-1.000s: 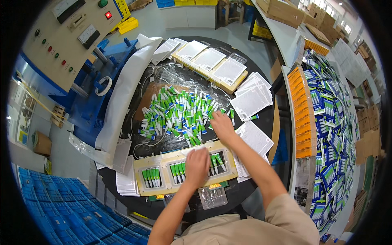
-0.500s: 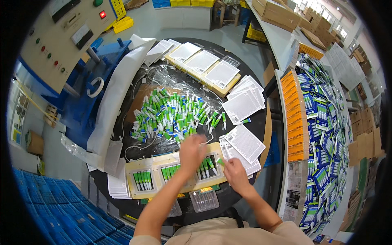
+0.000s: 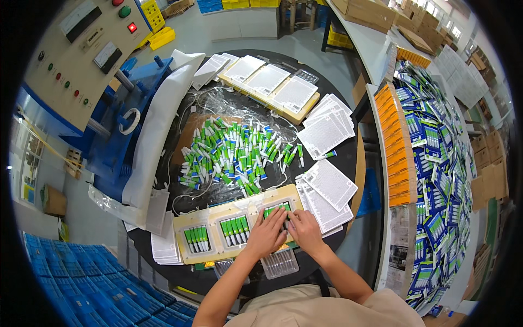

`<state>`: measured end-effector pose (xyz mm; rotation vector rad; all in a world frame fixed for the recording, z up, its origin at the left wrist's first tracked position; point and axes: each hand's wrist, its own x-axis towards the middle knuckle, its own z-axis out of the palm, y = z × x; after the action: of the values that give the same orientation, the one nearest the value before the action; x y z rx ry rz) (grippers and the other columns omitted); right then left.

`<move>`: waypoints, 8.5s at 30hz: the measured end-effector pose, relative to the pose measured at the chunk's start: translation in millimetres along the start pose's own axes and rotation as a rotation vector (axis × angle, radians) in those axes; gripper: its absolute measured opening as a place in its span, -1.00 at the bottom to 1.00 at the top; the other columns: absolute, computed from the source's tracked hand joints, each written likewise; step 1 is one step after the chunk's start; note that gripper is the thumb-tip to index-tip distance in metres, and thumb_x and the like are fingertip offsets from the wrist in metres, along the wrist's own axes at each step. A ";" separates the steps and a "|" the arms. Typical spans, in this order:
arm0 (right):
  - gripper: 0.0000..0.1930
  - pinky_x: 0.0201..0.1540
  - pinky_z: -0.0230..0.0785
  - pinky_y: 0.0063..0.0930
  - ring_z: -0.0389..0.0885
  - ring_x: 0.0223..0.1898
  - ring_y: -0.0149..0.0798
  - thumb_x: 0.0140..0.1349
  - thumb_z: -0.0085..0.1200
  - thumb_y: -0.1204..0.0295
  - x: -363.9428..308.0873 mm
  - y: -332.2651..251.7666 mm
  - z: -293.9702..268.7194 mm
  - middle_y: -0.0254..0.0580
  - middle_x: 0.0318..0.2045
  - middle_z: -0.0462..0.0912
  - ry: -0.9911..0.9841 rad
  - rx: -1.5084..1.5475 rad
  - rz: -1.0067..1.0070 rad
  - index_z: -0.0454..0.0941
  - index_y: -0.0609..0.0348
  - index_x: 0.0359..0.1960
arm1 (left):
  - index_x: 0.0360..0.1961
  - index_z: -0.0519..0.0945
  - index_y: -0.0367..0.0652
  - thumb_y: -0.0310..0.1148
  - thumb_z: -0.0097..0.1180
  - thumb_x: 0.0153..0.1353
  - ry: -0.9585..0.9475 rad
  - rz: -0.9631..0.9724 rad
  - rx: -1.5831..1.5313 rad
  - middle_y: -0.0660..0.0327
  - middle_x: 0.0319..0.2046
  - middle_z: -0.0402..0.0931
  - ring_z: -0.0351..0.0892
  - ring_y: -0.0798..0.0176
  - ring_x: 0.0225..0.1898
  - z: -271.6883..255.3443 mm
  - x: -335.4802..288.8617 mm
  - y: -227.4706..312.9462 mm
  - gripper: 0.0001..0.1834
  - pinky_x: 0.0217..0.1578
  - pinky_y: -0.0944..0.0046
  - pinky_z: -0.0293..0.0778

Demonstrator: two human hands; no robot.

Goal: The person places green cylindrical batteries into a yellow plastic tray with multiple slots, then closes the tray with a clear plastic cover. The person repeats this process multiple times, moving completed trays aside and retrieving new trays from a stack.

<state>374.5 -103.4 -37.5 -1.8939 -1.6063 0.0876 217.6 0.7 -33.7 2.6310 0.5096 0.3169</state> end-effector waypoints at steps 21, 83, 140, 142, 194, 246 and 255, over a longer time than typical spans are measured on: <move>-0.27 0.53 -0.02 0.07 0.18 0.50 0.00 0.19 0.04 0.65 37.3 123.2 -115.3 -0.13 0.46 0.29 -0.312 -0.685 -0.128 0.29 -0.11 0.45 | 0.34 0.44 -0.21 -0.46 0.20 0.19 0.483 -0.395 0.220 -0.06 0.31 0.44 0.39 -0.11 0.36 -24.0 -100.3 -48.0 -0.37 0.44 -0.25 0.05; -0.25 0.51 -0.03 0.14 0.17 0.51 0.09 0.13 0.24 0.48 -27.2 54.1 -85.7 0.21 0.46 0.22 -0.655 -0.628 0.025 0.29 0.18 0.42 | -0.21 0.63 -0.20 -0.21 0.16 0.31 0.015 -0.202 0.747 0.23 -0.36 0.58 0.62 0.22 -0.31 -60.0 -187.1 9.0 -0.75 0.02 0.09 0.51; -0.25 0.46 -0.24 0.43 -0.03 0.54 0.27 0.30 0.07 -0.14 23.5 -42.9 34.8 0.18 0.51 0.10 -0.377 -0.360 0.056 0.30 -0.20 0.48 | 0.52 0.21 -0.04 0.10 0.09 0.33 -0.046 -0.466 0.247 -0.08 0.56 -0.05 -0.16 -0.24 0.57 -28.9 -66.8 -28.0 -0.17 0.47 -0.37 -0.28; -0.27 0.46 -0.25 0.46 -0.04 0.54 0.27 0.29 0.08 -0.12 19.1 -37.2 42.5 0.19 0.51 0.10 -0.217 -0.295 -0.006 0.31 -0.19 0.47 | 0.52 0.21 -0.04 0.10 0.09 0.33 0.054 -0.430 0.241 -0.08 0.56 -0.05 -0.17 -0.24 0.57 -24.9 -66.6 -31.7 -0.17 0.47 -0.37 -0.29; -0.69 -0.06 0.54 -0.03 0.65 -0.12 -0.04 0.48 0.04 0.32 -128.1 166.8 15.0 -0.09 -0.12 0.68 0.572 0.989 1.297 0.55 0.31 0.07 | 0.01 0.59 -0.29 0.14 -0.26 0.50 1.917 -1.405 -0.825 0.17 -0.20 0.61 0.55 0.23 -0.14 23.8 -391.8 -64.8 -0.34 -0.02 0.26 0.43; -0.64 0.06 0.47 -0.18 0.62 0.03 -0.06 0.14 0.07 0.43 -18.5 -69.2 6.1 0.03 0.01 0.65 0.165 -0.534 -0.210 0.63 0.30 -0.03 | 0.34 0.42 -0.20 -0.20 0.32 0.19 0.217 -0.360 0.418 -0.07 0.30 0.40 0.36 -0.10 0.34 -72.4 -183.4 -25.8 -0.29 0.38 -0.25 0.13; -0.72 -0.16 0.59 -0.21 0.72 -0.14 -0.01 0.07 0.14 0.65 31.8 -87.1 -160.5 -0.12 0.42 0.36 -0.246 0.106 -0.241 0.67 0.06 -0.19 | 0.01 0.67 -0.17 -0.54 0.28 0.11 0.327 -0.052 0.195 0.07 -0.13 0.69 0.66 -0.07 -0.08 -189.0 -83.9 29.0 -0.62 -0.04 0.00 0.52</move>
<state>378.5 -139.0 144.4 -1.6467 -1.9427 0.3065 93.9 13.8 134.0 2.7594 0.7476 0.7214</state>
